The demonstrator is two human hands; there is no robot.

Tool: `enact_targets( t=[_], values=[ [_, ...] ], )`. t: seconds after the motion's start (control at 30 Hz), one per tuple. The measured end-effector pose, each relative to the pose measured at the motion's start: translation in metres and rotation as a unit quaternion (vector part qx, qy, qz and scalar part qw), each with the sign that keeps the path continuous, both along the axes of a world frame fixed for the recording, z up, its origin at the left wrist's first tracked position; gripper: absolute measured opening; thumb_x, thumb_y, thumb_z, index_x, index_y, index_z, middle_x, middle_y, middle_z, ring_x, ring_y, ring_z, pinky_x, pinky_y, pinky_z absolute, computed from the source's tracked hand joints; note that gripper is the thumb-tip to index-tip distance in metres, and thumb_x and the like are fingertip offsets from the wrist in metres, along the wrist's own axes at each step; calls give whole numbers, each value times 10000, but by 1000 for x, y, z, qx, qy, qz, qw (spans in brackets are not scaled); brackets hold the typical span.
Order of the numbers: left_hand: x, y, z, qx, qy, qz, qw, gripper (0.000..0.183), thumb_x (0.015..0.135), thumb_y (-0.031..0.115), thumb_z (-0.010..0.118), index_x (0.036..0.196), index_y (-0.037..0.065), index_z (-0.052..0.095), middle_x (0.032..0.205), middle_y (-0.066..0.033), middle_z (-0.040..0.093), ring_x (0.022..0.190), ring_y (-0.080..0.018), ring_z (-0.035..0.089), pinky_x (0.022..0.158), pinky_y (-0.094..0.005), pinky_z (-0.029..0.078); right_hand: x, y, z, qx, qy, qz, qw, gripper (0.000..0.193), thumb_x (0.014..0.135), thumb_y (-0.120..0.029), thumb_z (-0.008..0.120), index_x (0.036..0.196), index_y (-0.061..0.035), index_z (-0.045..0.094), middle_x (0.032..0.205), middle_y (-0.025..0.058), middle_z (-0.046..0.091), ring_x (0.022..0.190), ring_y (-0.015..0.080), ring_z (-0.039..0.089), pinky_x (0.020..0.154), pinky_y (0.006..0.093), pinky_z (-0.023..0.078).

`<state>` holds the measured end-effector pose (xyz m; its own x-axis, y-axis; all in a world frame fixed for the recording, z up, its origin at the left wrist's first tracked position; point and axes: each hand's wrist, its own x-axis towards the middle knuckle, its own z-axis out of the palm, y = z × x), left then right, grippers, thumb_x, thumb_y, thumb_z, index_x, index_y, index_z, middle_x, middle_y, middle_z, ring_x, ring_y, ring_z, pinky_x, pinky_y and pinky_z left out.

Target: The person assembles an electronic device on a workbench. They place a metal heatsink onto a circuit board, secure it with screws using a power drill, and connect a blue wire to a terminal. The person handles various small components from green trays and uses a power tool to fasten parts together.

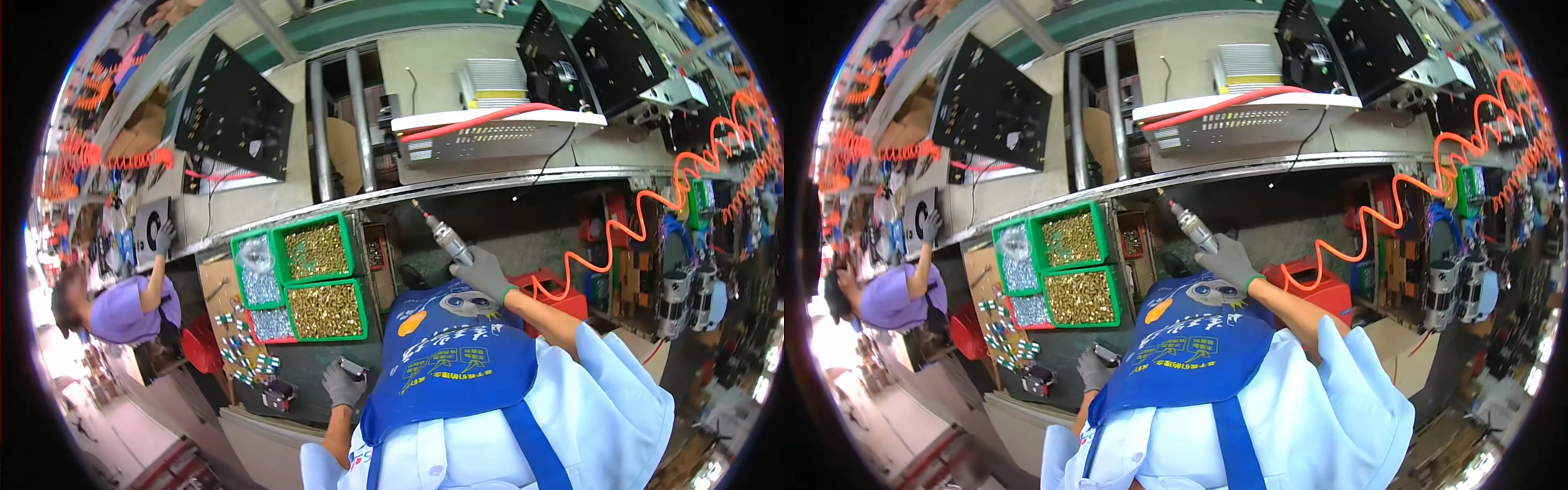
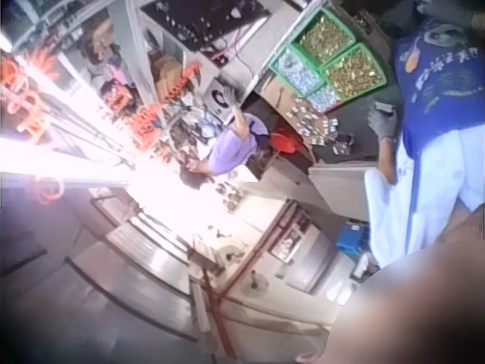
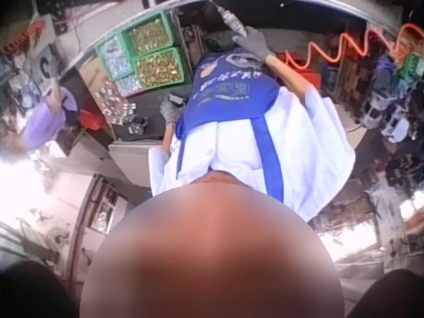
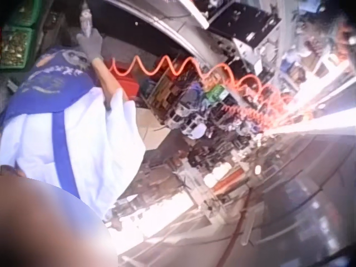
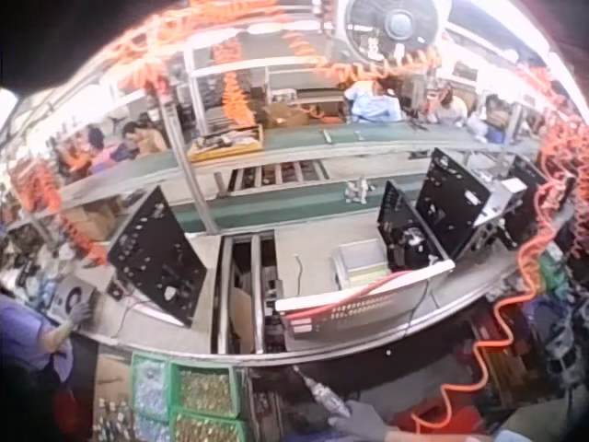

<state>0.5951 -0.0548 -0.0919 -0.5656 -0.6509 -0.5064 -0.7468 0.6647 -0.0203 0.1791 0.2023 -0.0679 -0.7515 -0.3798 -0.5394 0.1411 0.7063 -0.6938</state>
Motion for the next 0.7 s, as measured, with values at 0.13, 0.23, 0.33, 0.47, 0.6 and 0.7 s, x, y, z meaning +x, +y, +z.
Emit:
enact_targets(
  t=[0.13,0.23,0.33,0.47,0.6,0.7],
  values=[
    [-25,24,30,11,-29,170,985,814,622,423,854,1224,-2,509,1168,-212,587,1156,-434,560,996,-549,455,-38,35,-29,-21,27,-106,994,456,768,-380,783,1022,-10,696,911,220,718,874,361,721,787,452,544],
    [-49,42,63,28,-70,200,977,836,610,407,863,1227,-19,493,1194,-228,586,1183,-433,555,1019,-524,456,-72,54,-41,-32,-11,-167,985,451,766,-382,783,1016,-15,705,908,206,726,876,352,721,782,442,541],
    [-85,62,102,19,-59,192,979,862,614,375,866,1267,-36,480,1217,-241,584,1203,-436,550,1022,-520,457,-105,71,-52,-29,23,-150,988,400,812,-323,768,1021,5,678,782,111,691,636,197,676,581,367,528],
    [-154,80,147,15,42,180,983,899,608,323,878,1315,-58,473,1216,-262,593,1178,-436,573,1011,-514,469,-139,83,-51,-5,-38,-112,993,465,764,-394,765,1005,-1,704,924,208,727,881,346,717,812,433,544],
    [-215,68,160,14,182,141,973,879,603,277,886,1316,-61,497,1206,-276,602,1130,-436,601,985,-502,491,-150,81,-56,-25,-84,-92,992,487,760,-408,757,1024,-3,696,933,204,725,894,344,718,830,429,546],
    [-265,42,180,-12,242,42,969,843,606,262,891,1293,-57,522,1157,-255,617,1116,-404,614,973,-472,502,-153,76,-61,-34,-89,-94,991,493,763,-411,756,1033,-4,692,937,201,725,901,340,721,835,426,548]
  ],
)
